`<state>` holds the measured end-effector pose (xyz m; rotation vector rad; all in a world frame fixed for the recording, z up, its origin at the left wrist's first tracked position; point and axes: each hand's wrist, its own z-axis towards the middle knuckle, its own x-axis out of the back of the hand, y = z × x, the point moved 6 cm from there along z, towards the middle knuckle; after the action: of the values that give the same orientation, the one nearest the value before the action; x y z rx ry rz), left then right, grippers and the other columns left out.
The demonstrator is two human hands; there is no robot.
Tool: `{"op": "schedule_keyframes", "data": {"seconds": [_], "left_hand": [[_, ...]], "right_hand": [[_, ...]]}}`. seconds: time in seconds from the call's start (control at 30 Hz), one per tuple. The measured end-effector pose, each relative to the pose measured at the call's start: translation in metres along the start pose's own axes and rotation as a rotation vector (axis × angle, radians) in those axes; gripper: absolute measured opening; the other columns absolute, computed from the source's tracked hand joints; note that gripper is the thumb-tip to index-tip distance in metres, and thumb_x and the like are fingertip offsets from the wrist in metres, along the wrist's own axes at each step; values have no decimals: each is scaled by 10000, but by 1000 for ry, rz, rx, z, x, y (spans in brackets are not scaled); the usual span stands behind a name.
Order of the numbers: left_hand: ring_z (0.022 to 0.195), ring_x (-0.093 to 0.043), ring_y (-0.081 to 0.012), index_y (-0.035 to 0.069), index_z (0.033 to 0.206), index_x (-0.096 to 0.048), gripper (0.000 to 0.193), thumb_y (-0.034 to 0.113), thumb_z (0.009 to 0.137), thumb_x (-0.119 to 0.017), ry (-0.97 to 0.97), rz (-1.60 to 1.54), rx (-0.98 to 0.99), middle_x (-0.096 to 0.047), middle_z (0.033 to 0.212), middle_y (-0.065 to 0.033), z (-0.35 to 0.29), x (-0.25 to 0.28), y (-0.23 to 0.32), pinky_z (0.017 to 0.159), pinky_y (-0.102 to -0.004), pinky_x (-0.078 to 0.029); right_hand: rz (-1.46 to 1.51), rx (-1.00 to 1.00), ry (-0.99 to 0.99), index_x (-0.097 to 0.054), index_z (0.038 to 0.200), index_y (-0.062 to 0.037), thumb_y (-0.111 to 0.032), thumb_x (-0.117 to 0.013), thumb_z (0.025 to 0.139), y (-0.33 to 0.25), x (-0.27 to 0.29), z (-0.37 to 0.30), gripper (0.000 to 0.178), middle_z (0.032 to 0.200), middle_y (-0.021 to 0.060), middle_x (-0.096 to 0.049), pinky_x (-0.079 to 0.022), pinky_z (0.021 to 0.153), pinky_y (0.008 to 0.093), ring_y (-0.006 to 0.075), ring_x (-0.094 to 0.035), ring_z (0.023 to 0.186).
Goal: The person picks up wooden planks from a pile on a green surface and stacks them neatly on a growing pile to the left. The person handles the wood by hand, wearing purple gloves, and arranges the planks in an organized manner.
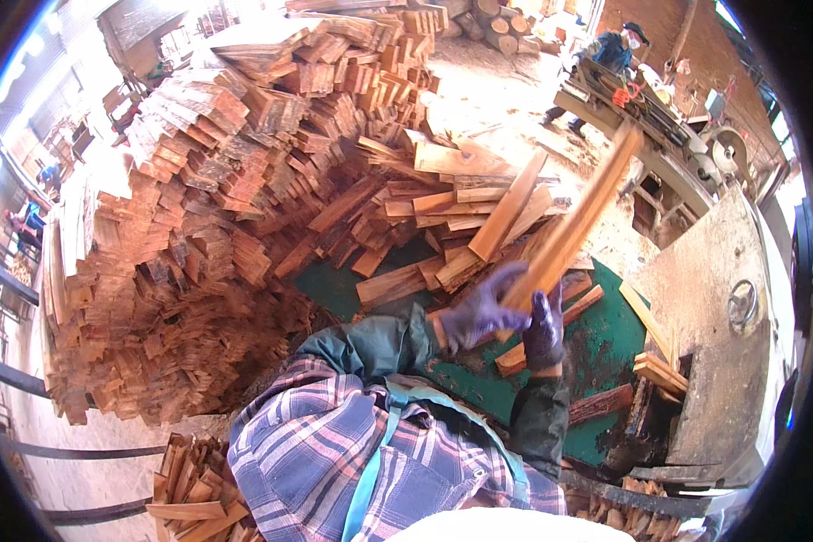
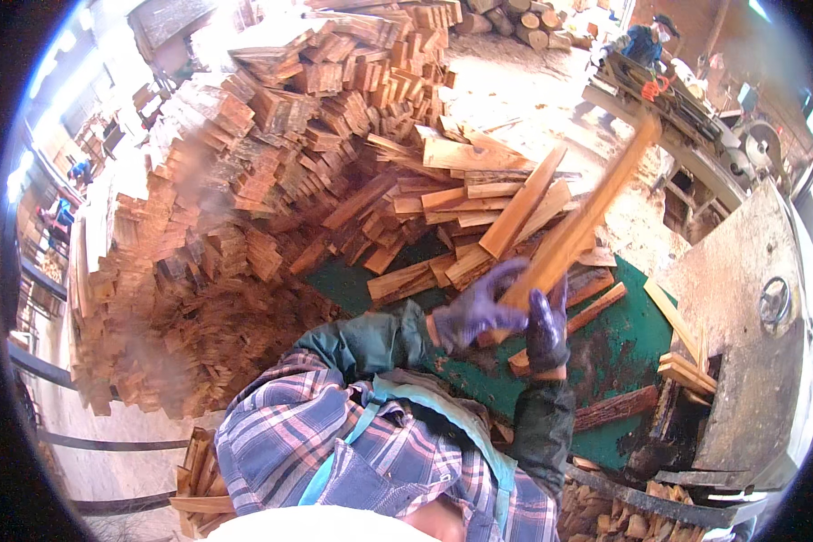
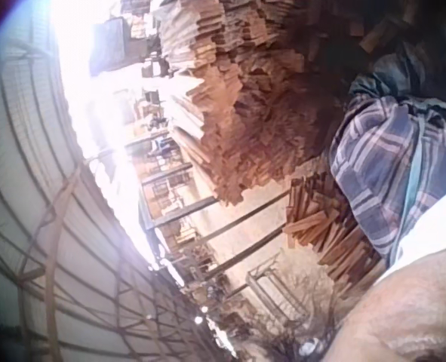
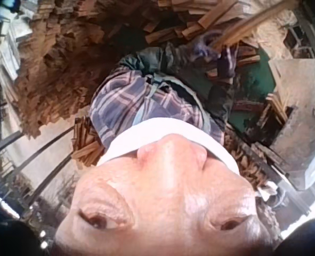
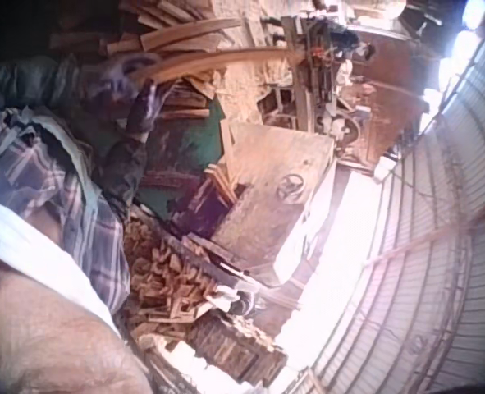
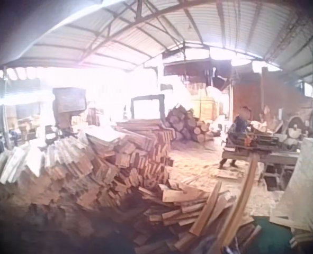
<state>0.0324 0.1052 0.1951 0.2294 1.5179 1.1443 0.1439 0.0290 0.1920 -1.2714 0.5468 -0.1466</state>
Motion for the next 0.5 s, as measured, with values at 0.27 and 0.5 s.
{"op": "schedule_keyframes", "data": {"seconds": [0.27, 0.5], "left_hand": [[1164, -654, -277, 88, 1390, -530, 578, 96, 872, -787, 16, 638, -982, -654, 1238, -101, 123, 29, 320, 978, -418, -588], [828, -673, -182, 85, 1110, -692, 259, 319, 1013, -641, 45, 288, -235, -720, 987, -25, 280, 125, 310, 738, -329, -569]], "right_hand": [[111, -245, -317, -465, 1490, 12, -248, -581, 1047, -5, -67, 26, 527, 1341, 166, -650, -550, 988, 419, 293, -668, 1166], [214, -466, -115, -492, 1469, -4, -249, -555, 1059, 70, -15, -11, 482, 1262, 150, -696, -577, 945, 393, 273, -708, 1082]]}}
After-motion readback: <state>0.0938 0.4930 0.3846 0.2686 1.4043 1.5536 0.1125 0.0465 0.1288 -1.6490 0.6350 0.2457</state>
